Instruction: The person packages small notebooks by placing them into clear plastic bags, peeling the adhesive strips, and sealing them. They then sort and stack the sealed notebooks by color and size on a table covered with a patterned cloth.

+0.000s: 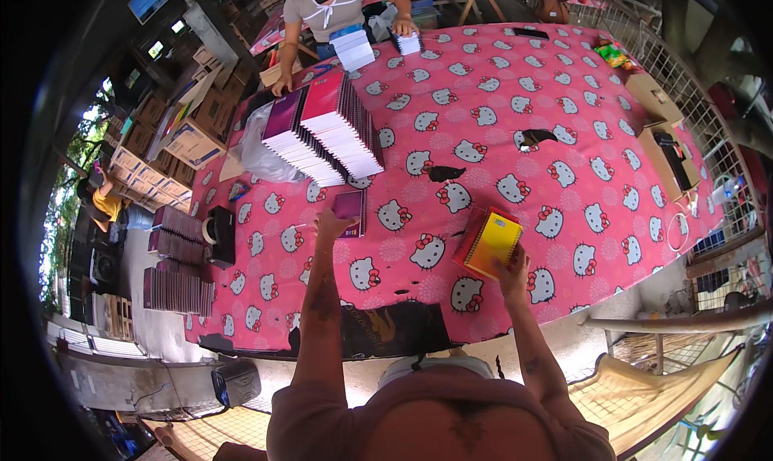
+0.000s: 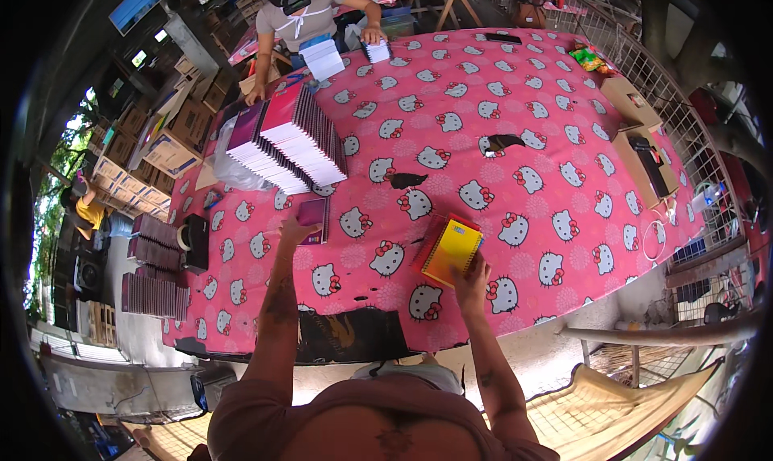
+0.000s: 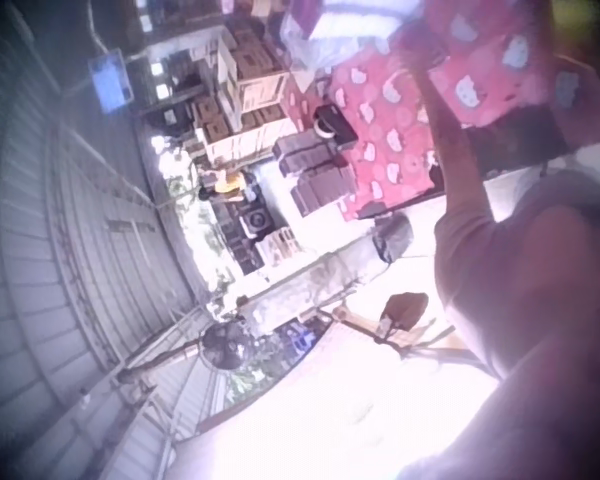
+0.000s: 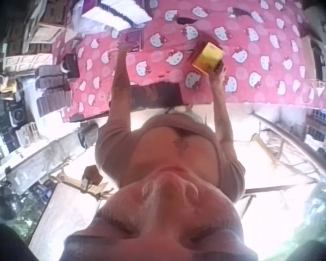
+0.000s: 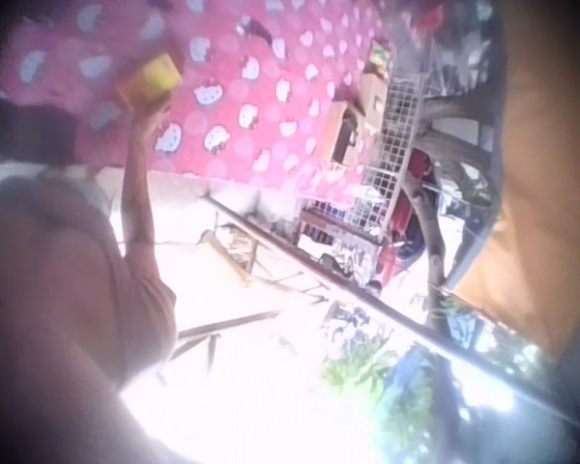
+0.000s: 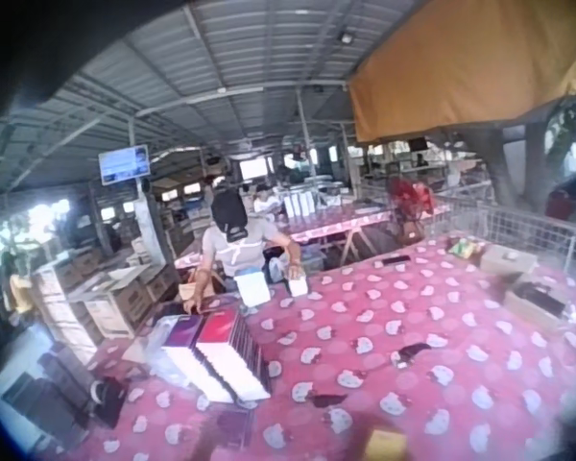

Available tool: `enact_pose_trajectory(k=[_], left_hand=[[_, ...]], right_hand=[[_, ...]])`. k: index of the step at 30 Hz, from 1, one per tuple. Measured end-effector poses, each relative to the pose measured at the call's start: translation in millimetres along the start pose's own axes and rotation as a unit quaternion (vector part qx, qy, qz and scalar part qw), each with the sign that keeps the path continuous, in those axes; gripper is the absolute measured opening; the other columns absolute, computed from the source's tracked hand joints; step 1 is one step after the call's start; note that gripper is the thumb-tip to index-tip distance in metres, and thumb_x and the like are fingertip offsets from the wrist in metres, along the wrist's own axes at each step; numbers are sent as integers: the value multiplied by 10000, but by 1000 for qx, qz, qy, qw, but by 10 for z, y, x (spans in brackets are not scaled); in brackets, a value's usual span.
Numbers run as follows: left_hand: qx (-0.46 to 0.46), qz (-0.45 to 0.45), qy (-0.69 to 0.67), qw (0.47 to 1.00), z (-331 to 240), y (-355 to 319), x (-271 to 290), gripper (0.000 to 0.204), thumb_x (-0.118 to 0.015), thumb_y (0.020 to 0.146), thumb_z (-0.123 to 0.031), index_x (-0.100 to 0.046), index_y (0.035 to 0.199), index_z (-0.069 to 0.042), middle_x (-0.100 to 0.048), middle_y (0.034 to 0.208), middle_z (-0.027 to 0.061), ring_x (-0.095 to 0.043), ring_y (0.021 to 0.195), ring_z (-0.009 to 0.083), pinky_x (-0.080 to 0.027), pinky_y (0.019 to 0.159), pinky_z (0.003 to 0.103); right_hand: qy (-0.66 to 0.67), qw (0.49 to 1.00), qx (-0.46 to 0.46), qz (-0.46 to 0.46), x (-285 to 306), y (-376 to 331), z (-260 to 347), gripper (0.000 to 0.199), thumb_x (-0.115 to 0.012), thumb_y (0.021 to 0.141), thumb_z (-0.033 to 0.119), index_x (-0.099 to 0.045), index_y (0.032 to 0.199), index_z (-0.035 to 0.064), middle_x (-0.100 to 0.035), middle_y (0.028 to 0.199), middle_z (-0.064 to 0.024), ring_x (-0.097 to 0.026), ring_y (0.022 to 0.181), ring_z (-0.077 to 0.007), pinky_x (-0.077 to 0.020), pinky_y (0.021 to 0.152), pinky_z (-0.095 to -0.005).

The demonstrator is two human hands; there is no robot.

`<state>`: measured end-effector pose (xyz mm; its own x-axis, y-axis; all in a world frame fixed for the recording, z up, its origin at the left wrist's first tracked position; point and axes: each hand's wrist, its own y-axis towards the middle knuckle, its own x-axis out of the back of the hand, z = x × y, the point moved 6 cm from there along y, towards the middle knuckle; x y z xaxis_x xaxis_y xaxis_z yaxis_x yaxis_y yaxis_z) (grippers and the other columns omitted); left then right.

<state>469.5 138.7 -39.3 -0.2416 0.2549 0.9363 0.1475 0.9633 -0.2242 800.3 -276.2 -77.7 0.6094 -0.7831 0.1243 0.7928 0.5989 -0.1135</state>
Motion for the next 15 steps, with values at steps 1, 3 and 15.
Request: enact_pose_trajectory(k=[1,3,15], left_hand=[[-7,13,-2,1000,-233,-49,-78,1163,-877,556,-619,-441,1370,87,-501,1369,320,-446,1341,427,-388,1072,495],[-29,49,-95,994,-39,6,-2,1148,-914,518,-575,-466,1334,96,-561,1296,308,-527,1266,397,-424,1041,467],[-248,158,-337,895,-1419,-595,-442,778,-913,638,-206,-457,1236,-3,-636,1122,147,-637,1058,256,-535,882,381]], right_hand=[[17,1000,-9,-17,93,9,-45,751,-789,799,79,-395,1439,78,-422,1299,-138,-508,1180,-261,-485,992,-373],[71,997,-20,-5,-55,-32,45,749,-792,794,85,-400,1432,75,-427,1293,-141,-489,1197,-268,-473,997,-382],[37,998,-23,-53,-68,-103,287,646,-778,825,162,-457,1366,15,-435,1289,-179,-530,1123,-276,-488,955,-395]])
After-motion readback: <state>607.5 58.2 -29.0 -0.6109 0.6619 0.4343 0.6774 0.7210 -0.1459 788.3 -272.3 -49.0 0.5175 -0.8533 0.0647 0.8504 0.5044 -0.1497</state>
